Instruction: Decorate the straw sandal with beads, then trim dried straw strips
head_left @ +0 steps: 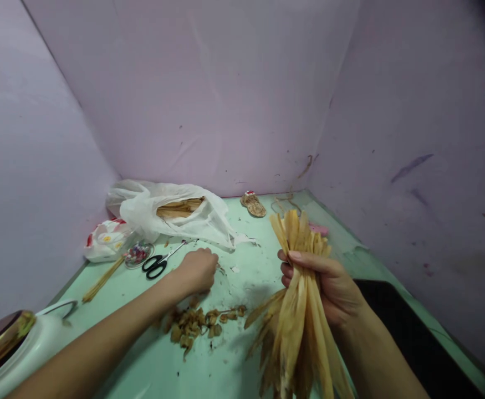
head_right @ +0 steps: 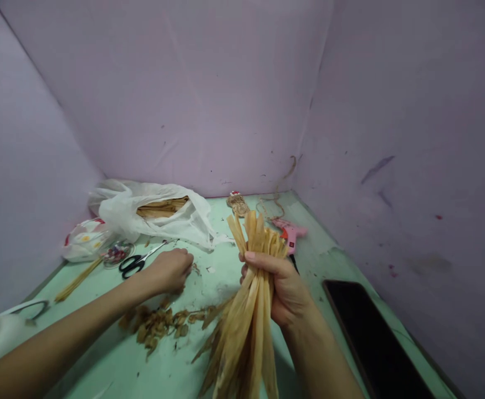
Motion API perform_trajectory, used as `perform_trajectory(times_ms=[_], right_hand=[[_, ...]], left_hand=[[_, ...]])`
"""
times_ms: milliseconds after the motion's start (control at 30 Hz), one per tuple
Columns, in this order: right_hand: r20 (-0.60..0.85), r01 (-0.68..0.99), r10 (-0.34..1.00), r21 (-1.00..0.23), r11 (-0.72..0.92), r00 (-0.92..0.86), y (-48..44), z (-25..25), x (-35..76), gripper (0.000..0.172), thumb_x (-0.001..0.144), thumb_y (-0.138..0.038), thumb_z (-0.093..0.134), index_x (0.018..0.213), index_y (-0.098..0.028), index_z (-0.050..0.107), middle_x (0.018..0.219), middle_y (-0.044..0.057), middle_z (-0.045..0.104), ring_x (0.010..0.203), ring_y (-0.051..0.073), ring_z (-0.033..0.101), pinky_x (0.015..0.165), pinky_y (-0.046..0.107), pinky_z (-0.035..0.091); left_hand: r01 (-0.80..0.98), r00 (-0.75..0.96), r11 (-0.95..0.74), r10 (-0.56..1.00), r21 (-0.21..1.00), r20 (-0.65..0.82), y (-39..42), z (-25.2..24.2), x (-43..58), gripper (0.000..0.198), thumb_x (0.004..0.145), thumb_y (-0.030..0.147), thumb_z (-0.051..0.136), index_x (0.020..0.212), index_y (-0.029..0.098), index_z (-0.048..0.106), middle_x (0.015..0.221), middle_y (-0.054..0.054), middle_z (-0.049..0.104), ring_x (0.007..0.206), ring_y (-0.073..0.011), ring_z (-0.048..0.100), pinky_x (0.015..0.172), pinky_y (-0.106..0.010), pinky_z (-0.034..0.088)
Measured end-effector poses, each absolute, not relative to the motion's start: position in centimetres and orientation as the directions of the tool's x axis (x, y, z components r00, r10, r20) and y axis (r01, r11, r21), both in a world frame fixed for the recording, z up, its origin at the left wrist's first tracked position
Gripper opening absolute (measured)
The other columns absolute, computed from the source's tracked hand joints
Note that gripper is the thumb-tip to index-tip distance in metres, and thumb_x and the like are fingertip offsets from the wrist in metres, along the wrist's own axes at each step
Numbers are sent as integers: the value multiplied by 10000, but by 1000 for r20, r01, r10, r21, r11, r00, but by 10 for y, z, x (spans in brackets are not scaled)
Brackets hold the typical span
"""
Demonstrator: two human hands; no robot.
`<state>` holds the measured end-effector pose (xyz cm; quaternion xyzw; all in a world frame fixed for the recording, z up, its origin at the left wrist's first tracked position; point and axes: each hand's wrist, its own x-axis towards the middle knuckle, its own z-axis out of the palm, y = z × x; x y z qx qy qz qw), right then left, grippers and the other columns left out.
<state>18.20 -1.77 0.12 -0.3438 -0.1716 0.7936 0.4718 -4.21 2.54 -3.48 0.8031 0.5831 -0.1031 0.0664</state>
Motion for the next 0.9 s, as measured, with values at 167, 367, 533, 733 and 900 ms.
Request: perform_trajectory(times_ms=[167, 367, 533, 733, 900], right_hand=[[-373, -607, 862, -613, -507, -343, -20, 3, 182, 137, 494, -173, 732, 581, -100, 655, 385, -28, 527, 358, 66, 492, 388, 158, 439], [-360, -595, 870, -635, -493, -337, -22, 7, 184, 108, 508, -179, 714, 577, -115, 663, 397, -11, 547, 372, 82, 503, 386, 172, 437], [-371, -588, 858, -625, -514, -356, -22, 5, 180, 112, 509, -175, 719, 583, -115, 661, 398, -20, 540, 374, 79, 505, 398, 170, 443], [-383, -588, 857, -623, -515, -345, -21, 3, 178, 108, 519, -166, 710, 589, -96, 665, 399, -8, 561, 371, 77, 517, 404, 167, 447], [-389, -593, 849, -609, -528, -356, -21, 4, 178, 92, 504, -171, 703, 557, -107, 664, 396, -1, 569, 365, 85, 516, 384, 173, 439]], left_hand=[[973, 231, -226, 966, 56, -118, 2, -45, -44, 337, 886, 402, 343, 990, 158, 552, 984, -90, 597, 913, -215, 561, 762, -351, 458], [964, 253, -250, 967, 88, -30, -42, -51, -3, 442, 832, 435, 395, 1148, 143, 494, 1070, -133, 583, 1011, -284, 529, 800, -403, 442], [911, 409, -410, 912, 42, 23, -61, -76, 17, 537, 826, 441, 419, 1327, 255, 368, 1429, -105, 348, 1317, -330, 232, 1031, -560, 167], [933, 355, -339, 923, -123, 146, -18, -87, 12, 451, 890, 322, 296, 1272, 157, 471, 1417, -106, 382, 1341, -276, 205, 1062, -544, 102], [973, 160, -132, 977, -190, 144, -25, -79, -14, 446, 864, 229, 314, 1233, 90, 522, 1272, -158, 545, 1213, -320, 414, 1053, -551, 97]])
